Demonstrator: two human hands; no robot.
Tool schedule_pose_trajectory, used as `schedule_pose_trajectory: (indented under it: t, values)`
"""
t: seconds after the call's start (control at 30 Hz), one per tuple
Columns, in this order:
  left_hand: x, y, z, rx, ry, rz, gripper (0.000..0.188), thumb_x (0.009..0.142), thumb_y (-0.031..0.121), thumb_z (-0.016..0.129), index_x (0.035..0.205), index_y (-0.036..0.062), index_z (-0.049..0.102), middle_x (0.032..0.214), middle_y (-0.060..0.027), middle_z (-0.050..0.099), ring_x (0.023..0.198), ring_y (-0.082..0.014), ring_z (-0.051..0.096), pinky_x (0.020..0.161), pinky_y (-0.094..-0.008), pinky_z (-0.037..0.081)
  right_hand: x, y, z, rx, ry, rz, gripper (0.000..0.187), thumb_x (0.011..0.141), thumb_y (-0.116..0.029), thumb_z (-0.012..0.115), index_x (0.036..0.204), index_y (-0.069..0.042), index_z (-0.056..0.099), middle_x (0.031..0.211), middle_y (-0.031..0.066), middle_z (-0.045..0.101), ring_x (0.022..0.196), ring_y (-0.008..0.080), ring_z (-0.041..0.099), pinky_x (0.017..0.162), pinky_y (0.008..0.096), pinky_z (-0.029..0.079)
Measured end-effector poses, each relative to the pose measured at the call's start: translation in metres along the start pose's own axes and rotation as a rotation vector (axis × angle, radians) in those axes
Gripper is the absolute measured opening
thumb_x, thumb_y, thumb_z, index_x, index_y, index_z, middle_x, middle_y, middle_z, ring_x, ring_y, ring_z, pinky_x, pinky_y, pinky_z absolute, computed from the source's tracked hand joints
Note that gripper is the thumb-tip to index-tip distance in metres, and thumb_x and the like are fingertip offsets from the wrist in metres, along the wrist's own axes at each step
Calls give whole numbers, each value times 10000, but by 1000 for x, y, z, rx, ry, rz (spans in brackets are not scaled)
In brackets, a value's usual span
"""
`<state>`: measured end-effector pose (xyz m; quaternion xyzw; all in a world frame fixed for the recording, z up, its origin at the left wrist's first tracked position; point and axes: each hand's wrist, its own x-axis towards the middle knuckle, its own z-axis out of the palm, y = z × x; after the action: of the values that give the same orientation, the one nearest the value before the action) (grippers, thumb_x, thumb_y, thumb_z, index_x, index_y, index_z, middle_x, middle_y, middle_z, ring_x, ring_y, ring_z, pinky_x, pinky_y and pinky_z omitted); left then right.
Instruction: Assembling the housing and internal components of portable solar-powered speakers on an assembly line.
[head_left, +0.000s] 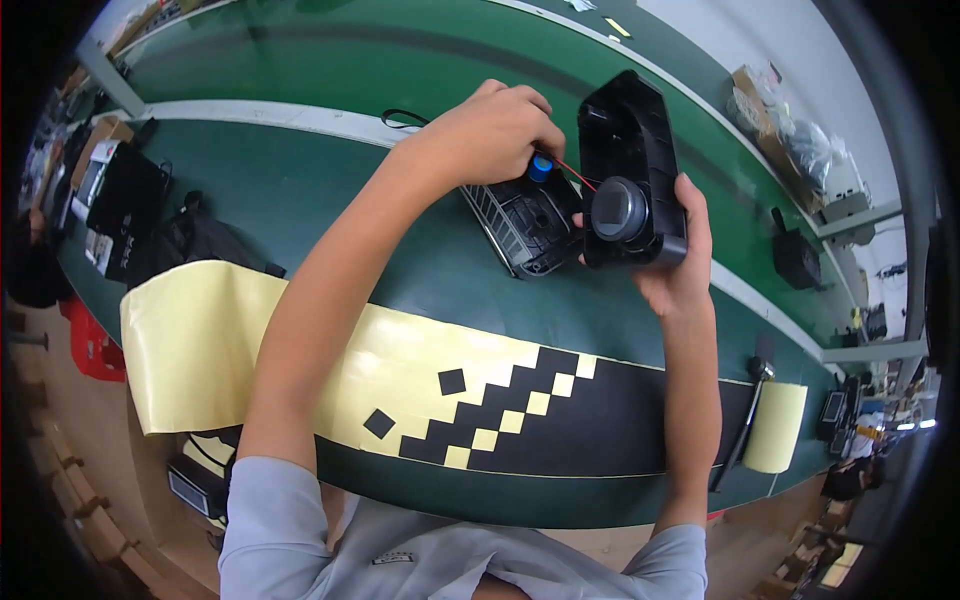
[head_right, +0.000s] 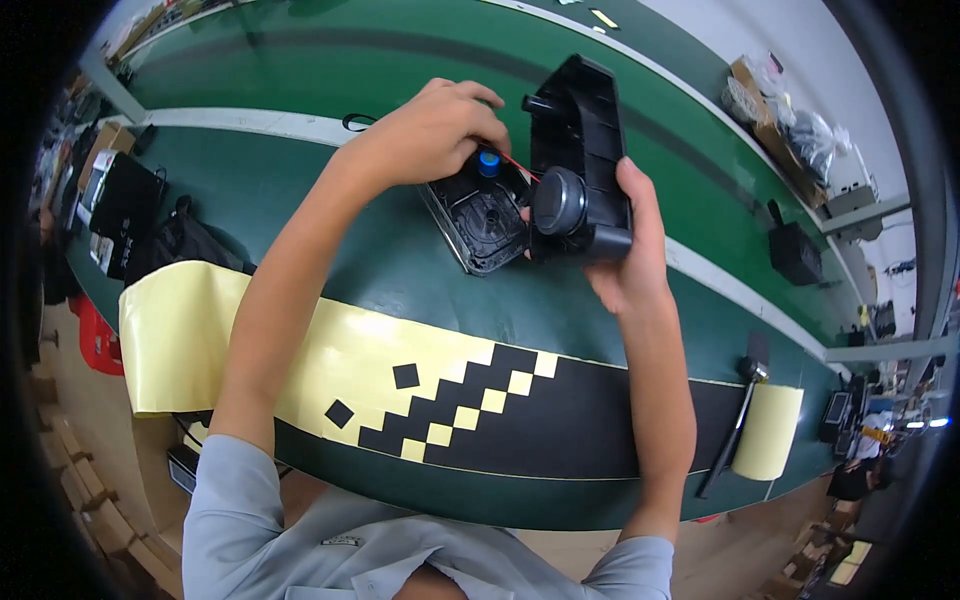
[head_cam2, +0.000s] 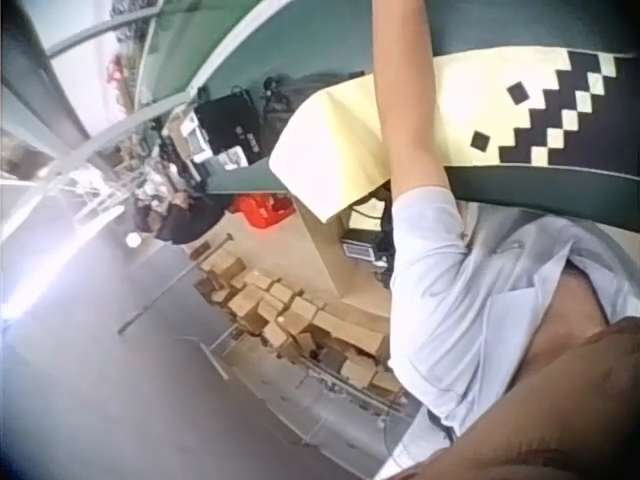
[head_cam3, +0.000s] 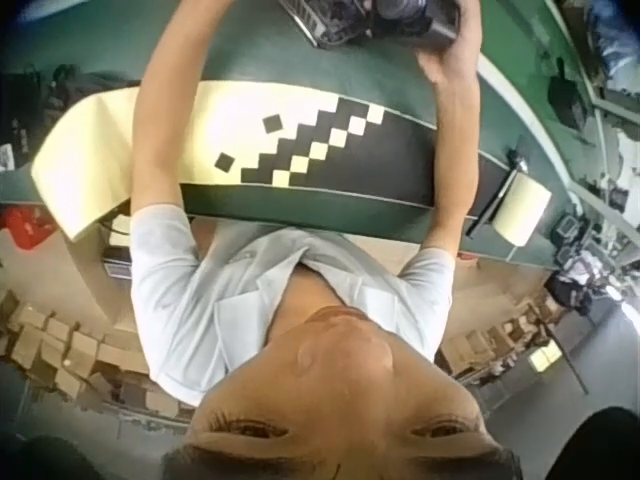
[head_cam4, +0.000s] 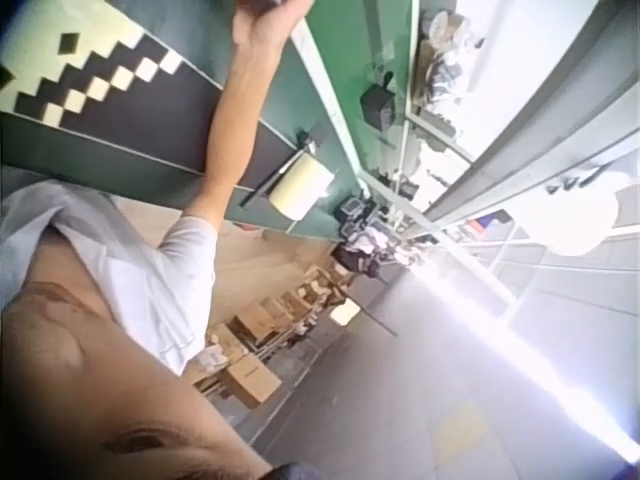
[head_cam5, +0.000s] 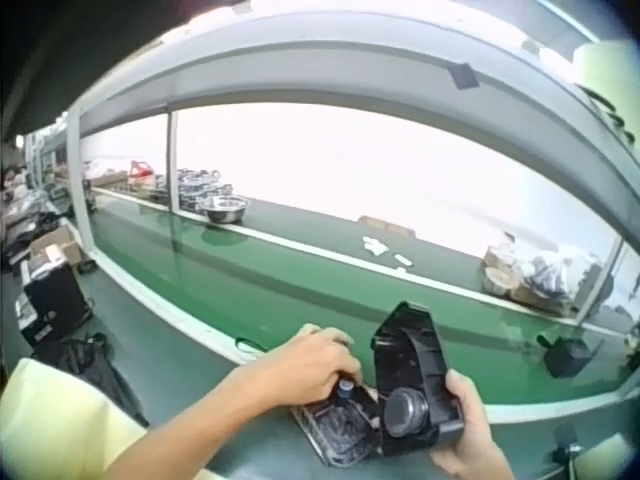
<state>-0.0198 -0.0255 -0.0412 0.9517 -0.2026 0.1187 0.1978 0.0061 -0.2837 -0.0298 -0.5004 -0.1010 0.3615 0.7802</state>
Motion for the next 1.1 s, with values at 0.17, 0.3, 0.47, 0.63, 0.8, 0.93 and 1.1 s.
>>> schedule_pose_trajectory:
  t: [0.17, 0.3, 0.47, 0.63, 0.8, 0.93, 1.1]
  values:
    - [-2, -6, 2, -154, 80, -91, 172, 792, -10, 610, 914, 67, 703, 949, -113, 732, 1081, -289, 656, 951, -441, 474, 0, 4, -1, -37, 31, 14, 742, 995, -637, 432, 1325, 10, 585, 1172, 202, 695, 1060, 436, 702, 771, 596, 599]
    - [-7, -12, 2, -128, 105, -4, 33, 809, 74, 669, 840, 68, 662, 885, -60, 737, 973, -272, 675, 892, -437, 488, -2, 8, 6, -98, 94, 4, 751, 980, -653, 445, 1300, 9, 598, 1140, 195, 705, 1049, 434, 705, 765, 587, 599]
    - [-4, -11, -11, -30, -50, -36, 58, 827, 144, 724, 863, 100, 714, 896, -35, 747, 997, -237, 675, 925, -413, 470, 1, 0, 20, -319, 153, -101, 673, 983, -591, 506, 1242, 20, 618, 1061, 177, 729, 961, 374, 739, 750, 518, 608]
    - [-6, -8, -12, 42, -183, -142, 139, 861, 168, 719, 972, 161, 801, 1003, -29, 742, 1122, -210, 636, 1040, -421, 409, 15, 1, 37, -554, 224, -200, 594, 1009, -456, 559, 1362, 22, 541, 1098, 122, 699, 948, 237, 721, 872, 351, 564]
    - [-11, -17, -22, -62, -213, -149, 144, 880, 194, 687, 964, 170, 801, 1095, -47, 726, 1173, -225, 616, 1074, -430, 415, 20, -2, 52, -732, 131, -223, 703, 1009, -397, 582, 1552, -13, 357, 1153, 70, 627, 1016, 118, 596, 920, 266, 466]
    - [-22, -35, -31, -57, -74, -175, 161, 891, 197, 661, 975, 154, 791, 1056, -57, 734, 1141, -266, 636, 997, -426, 499, 24, -2, 56, -879, 104, -165, 696, 1014, -408, 525, 1556, -4, 361, 1237, 88, 612, 1057, 119, 614, 916, 259, 487]
    - [-34, -56, -41, -137, 17, -273, 164, 911, 186, 663, 1023, 138, 772, 1097, -64, 754, 1088, -261, 674, 953, -424, 518, 25, 2, 57, -943, 116, -175, 757, 966, -394, 641, 1569, -42, 350, 1112, 108, 596, 1017, 160, 599, 924, 290, 467]
